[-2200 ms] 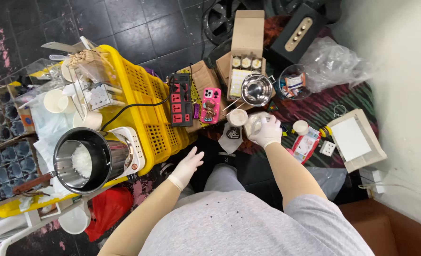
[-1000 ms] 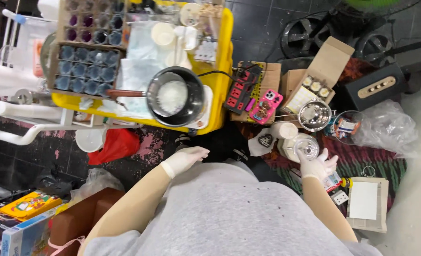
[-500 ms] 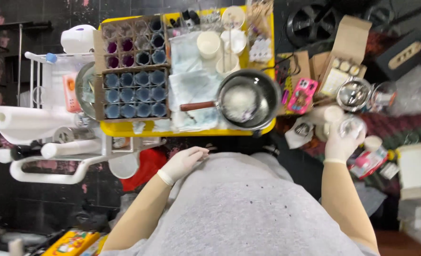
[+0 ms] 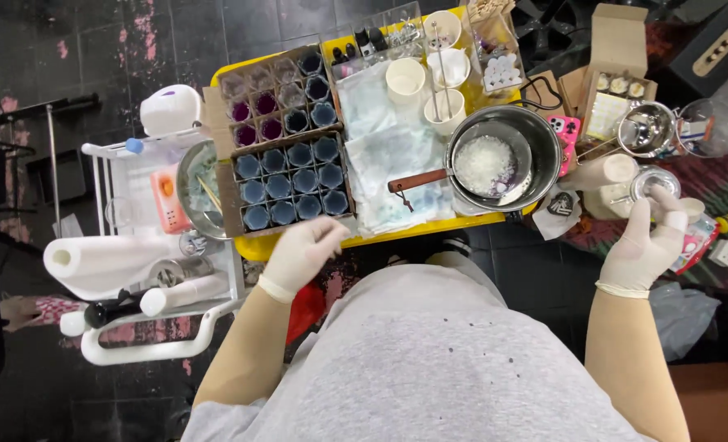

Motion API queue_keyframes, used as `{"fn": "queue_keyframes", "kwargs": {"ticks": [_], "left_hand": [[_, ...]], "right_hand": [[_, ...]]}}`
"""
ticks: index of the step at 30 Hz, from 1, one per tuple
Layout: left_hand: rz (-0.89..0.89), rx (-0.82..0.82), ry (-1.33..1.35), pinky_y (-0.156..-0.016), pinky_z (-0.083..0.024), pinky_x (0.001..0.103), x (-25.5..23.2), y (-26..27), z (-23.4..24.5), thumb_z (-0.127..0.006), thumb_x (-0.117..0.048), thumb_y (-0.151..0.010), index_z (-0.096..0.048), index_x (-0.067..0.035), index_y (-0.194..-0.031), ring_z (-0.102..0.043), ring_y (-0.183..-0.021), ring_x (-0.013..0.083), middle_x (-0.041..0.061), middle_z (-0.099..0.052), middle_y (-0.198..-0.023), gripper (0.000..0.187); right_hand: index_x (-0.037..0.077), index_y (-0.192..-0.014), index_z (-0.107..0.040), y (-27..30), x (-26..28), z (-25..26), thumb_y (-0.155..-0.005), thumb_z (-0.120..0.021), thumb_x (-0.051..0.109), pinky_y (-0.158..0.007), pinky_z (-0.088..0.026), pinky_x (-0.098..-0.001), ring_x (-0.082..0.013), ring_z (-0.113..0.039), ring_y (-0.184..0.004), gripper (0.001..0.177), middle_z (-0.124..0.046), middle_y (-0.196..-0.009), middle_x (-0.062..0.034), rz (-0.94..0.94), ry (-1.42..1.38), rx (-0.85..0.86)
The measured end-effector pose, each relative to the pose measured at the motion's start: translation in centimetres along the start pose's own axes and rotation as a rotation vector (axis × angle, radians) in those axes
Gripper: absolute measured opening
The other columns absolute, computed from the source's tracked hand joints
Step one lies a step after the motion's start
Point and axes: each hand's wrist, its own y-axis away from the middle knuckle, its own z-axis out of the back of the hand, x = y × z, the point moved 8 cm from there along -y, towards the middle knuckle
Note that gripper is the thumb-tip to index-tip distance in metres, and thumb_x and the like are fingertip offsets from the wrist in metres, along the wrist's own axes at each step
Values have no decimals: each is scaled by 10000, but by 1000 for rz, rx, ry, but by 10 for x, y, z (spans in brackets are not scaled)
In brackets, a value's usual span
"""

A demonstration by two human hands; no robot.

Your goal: The recorder is melting wax flakes in a pot and stirring in red dye to create colored candle wax.

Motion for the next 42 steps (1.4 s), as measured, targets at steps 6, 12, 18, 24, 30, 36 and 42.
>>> {"fn": "queue_keyframes", "kwargs": {"ticks": [6,12,18,24,30,36,42], "left_hand": [[-398,-402,-345,-760,-543,388,-44,-59,37,-665,-193,-916,-750,-102,-1010,-696,-848,304,114,-725,-931,156],[-618,-296,-472,-750,-545,432,-81,-166,-20,-675,-228,-894,-751,-134,-960,-697,-861,326,95,-738,-930,137],[-502,-259,-728,-750,-544,470,-131,-263,-82,-689,-379,-903,-785,-182,-896,-715,-842,327,118,-757,-869,219],[-195,-70,-921,-837,-572,415,-136,-317,-114,-746,-304,-809,-781,-118,-1029,-734,-985,301,149,-751,-1052,290],[-58,10,-1010,-869,-580,416,-90,-370,-131,-726,-247,-844,-768,-96,-1123,-726,-1068,298,148,-743,-1144,320],[-26,29,-1109,-912,-560,405,-94,-359,-125,-717,-207,-851,-713,-55,-1227,-689,-1146,306,168,-692,-1253,405],[40,-74,-929,-923,-544,434,-87,-362,-113,-649,-198,-887,-589,-65,-1339,-677,-1146,348,179,-674,-1261,475]], "right_hand": [[-23,-1192,-693,3,41,-13,-1125,-628,50,-903,-480,-205,-73,-607,-954,119,-677,-1038,-19,-94,-73,23],[26,-1034,-737,1,46,-28,-1086,-657,118,-604,-310,-176,-13,-462,-665,134,-580,-766,54,-302,21,105],[39,-1050,-758,7,45,-42,-1052,-642,147,-595,-331,-179,-12,-464,-654,159,-578,-749,67,-367,98,163],[42,-1066,-770,9,40,-34,-1046,-629,191,-590,-323,-191,-16,-436,-651,207,-544,-727,70,-419,173,203],[50,-1069,-775,-3,35,-21,-1031,-628,215,-575,-334,-191,-16,-438,-632,224,-538,-706,66,-479,217,226],[50,-1079,-772,-19,15,-21,-1029,-632,216,-573,-327,-187,-18,-435,-634,222,-540,-725,68,-526,146,278],[45,-1064,-770,-36,18,-27,-1029,-629,203,-595,-366,-185,-21,-465,-658,215,-556,-733,58,-474,153,351]]}}
